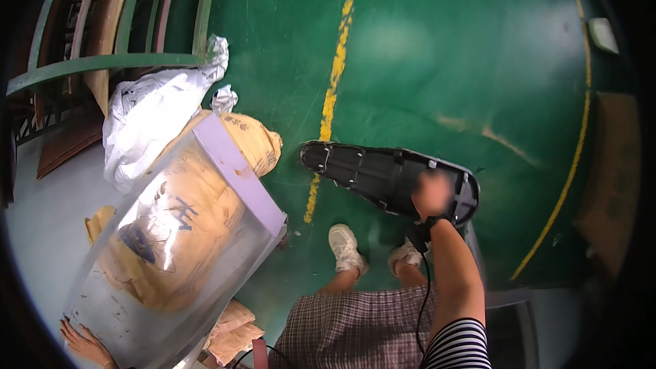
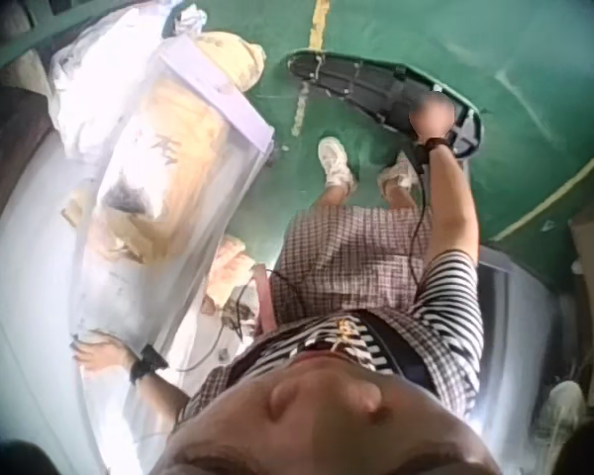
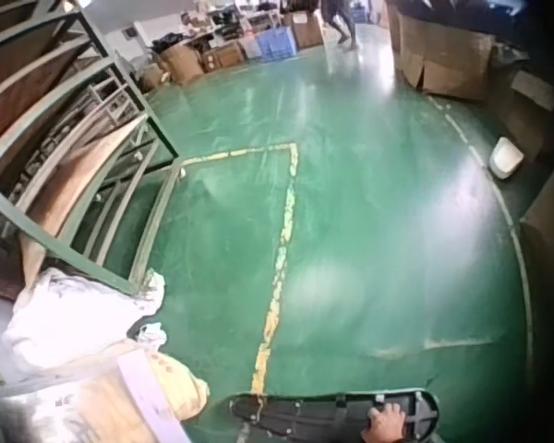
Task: The person sprays black foam-like parts with a handheld spray gun and places them on a wire rack. The person then walks to another area and picks up a black plastic frame.
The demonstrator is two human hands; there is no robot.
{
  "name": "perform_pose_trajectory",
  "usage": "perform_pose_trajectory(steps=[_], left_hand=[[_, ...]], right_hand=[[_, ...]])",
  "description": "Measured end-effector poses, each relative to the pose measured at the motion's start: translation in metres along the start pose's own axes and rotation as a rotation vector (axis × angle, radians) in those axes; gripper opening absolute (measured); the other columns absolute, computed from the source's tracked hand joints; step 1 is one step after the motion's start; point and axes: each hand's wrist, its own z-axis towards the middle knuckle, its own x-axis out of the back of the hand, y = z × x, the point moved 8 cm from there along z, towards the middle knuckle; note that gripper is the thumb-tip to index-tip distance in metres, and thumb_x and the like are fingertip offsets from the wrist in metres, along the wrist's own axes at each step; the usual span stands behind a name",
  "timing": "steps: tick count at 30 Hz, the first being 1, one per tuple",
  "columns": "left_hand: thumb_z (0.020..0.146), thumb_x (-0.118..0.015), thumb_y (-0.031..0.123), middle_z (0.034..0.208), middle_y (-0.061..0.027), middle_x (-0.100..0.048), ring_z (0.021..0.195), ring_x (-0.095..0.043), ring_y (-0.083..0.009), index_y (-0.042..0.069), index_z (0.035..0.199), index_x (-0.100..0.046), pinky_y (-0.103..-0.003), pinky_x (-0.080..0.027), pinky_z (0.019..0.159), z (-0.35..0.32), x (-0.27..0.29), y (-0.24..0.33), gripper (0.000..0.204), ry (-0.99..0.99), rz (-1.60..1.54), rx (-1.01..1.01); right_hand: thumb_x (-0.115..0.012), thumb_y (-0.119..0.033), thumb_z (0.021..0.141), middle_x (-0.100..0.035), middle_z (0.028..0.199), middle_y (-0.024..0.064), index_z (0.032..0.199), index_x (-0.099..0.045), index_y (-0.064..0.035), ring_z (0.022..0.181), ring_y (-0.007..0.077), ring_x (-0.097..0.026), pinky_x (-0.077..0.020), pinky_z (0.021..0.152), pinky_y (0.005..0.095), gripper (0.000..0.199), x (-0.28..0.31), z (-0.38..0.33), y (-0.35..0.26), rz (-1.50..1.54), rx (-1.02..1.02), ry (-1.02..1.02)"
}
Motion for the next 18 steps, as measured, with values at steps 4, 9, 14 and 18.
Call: perform_pose_trajectory(steps=[4,9,14,18], left_hand=[[0.091,-0.045,0.028,0.140,-0.0076,-0.039,0.130,-0.032,-0.0284,0.010,0.134,-0.040,-0.043,-0.025,0.103,0.015,0.042,0.023,0.046,-0.002,-0.141,0.079],[0.078,-0.056,0.015,0.122,-0.0150,-0.051,0.117,-0.043,-0.0334,0.005,0.114,-0.053,-0.047,-0.027,0.099,0.093,0.148,0.083,0.038,-0.043,-0.820,0.112],[0.076,-0.061,0.005,0.088,-0.0111,-0.063,0.084,-0.057,-0.0239,-0.002,0.093,-0.061,-0.033,-0.044,0.079,0.176,0.213,0.171,0.018,-0.324,-2.001,0.522],[0.089,-0.045,0.055,0.109,-0.0126,-0.061,0.098,-0.058,-0.0182,0.001,0.118,-0.055,-0.030,-0.042,0.085,0.319,0.409,0.176,0.062,-1.124,-2.757,-0.216]], right_hand=[[-0.072,-0.020,0.058,-0.054,0.098,0.0129,0.088,-0.058,-0.0133,0.101,0.0335,-0.049,-0.0450,0.082,0.0446,0.034,0.099,-0.034,0.087,0.100,-0.234,-0.144],[-0.073,-0.022,0.055,-0.065,0.080,0.0165,0.081,-0.061,-0.0073,0.080,0.0312,-0.063,-0.0499,0.075,0.0383,0.032,0.273,-0.096,0.164,0.326,-0.189,-0.071],[-0.067,-0.013,0.056,-0.049,0.084,0.0140,0.083,-0.059,-0.0090,0.088,0.0336,-0.048,-0.0423,0.078,0.0407,0.029,0.496,-0.164,0.152,0.372,0.027,0.285],[-0.061,-0.005,0.055,-0.047,0.083,0.0137,0.084,-0.057,-0.0036,0.086,0.0313,-0.046,-0.0407,0.077,0.0386,0.029,0.652,-0.209,0.114,0.263,0.155,0.618]])
